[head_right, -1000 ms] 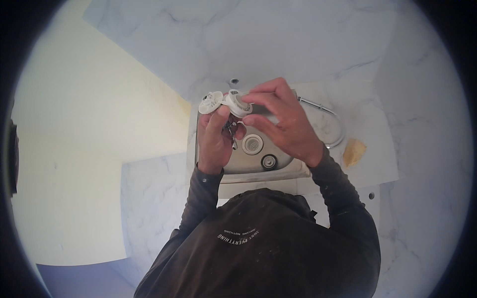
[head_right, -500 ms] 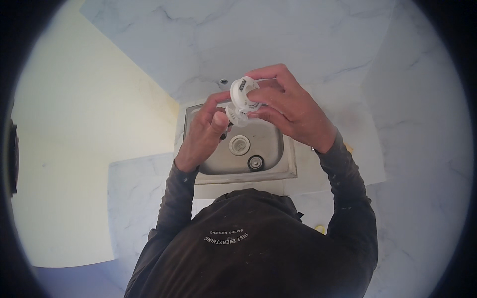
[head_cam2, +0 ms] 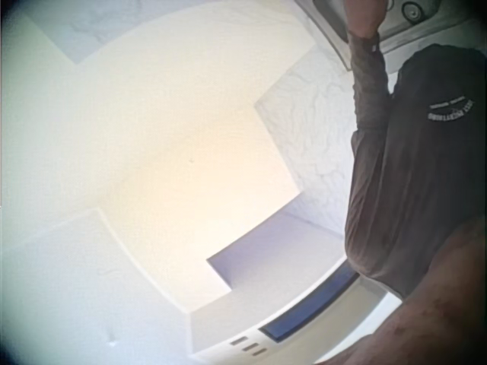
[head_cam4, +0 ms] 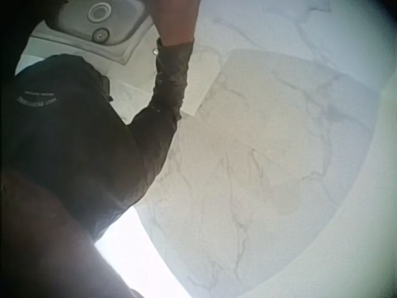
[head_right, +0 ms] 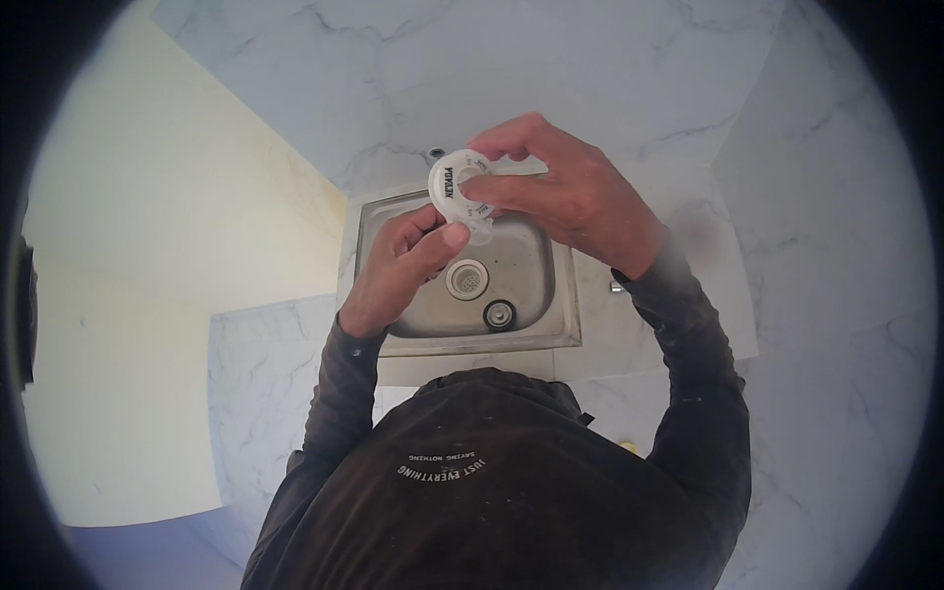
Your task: The person installs a sink faucet by hand. They place the faucet into the sink hole, wrap the threads with white tape, and tighten the mounting nut underneath. Finally, they attach the flexible water supply hose to the faucet.
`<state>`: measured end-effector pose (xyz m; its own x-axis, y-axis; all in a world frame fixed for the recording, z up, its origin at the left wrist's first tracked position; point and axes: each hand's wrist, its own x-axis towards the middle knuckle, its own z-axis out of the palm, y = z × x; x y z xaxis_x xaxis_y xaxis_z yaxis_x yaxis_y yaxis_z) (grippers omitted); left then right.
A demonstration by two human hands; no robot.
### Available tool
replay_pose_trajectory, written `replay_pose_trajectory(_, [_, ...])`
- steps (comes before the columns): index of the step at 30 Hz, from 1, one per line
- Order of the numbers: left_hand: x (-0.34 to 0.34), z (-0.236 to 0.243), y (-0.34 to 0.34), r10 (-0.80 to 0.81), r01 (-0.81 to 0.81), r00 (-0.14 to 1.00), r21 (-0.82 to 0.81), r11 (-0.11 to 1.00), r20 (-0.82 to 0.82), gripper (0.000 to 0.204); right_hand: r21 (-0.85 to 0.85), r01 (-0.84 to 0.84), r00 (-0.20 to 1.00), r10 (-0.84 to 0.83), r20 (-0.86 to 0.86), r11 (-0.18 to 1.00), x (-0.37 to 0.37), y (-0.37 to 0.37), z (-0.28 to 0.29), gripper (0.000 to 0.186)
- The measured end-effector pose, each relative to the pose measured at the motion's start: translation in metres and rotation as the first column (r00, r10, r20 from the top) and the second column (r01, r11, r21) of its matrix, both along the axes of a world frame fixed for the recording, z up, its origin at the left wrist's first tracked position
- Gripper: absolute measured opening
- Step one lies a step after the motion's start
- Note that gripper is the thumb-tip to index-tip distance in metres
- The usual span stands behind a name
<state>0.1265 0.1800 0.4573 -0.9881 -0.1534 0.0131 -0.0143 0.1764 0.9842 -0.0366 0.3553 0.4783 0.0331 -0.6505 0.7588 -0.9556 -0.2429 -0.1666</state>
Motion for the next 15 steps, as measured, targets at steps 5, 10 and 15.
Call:
replay_pose_trajectory(5, [-0.002,-0.004,0.003,0.010,-0.005,0.998,0.086,0.996,-0.062,0.038,-0.026,0.055,0.998,-0.055,0.017,0.998,-0.001,0.002,0.002,0.027])
replay_pose_trajectory(10, [0.002,-0.002,0.002,-0.019,0.047,0.988,0.174,0.984,-0.156,0.034,0.035,0.186,0.955,-0.189,0.229,0.982,0.006,0.012,0.005,0.035])
replay_pose_trajectory(15, [-0.004,-0.008,0.006,0.003,0.059,0.937,0.166,0.984,-0.349,0.060,0.067,-0.005,0.933,-0.020,0.359,0.998,0.015,0.023,-0.001,0.037])
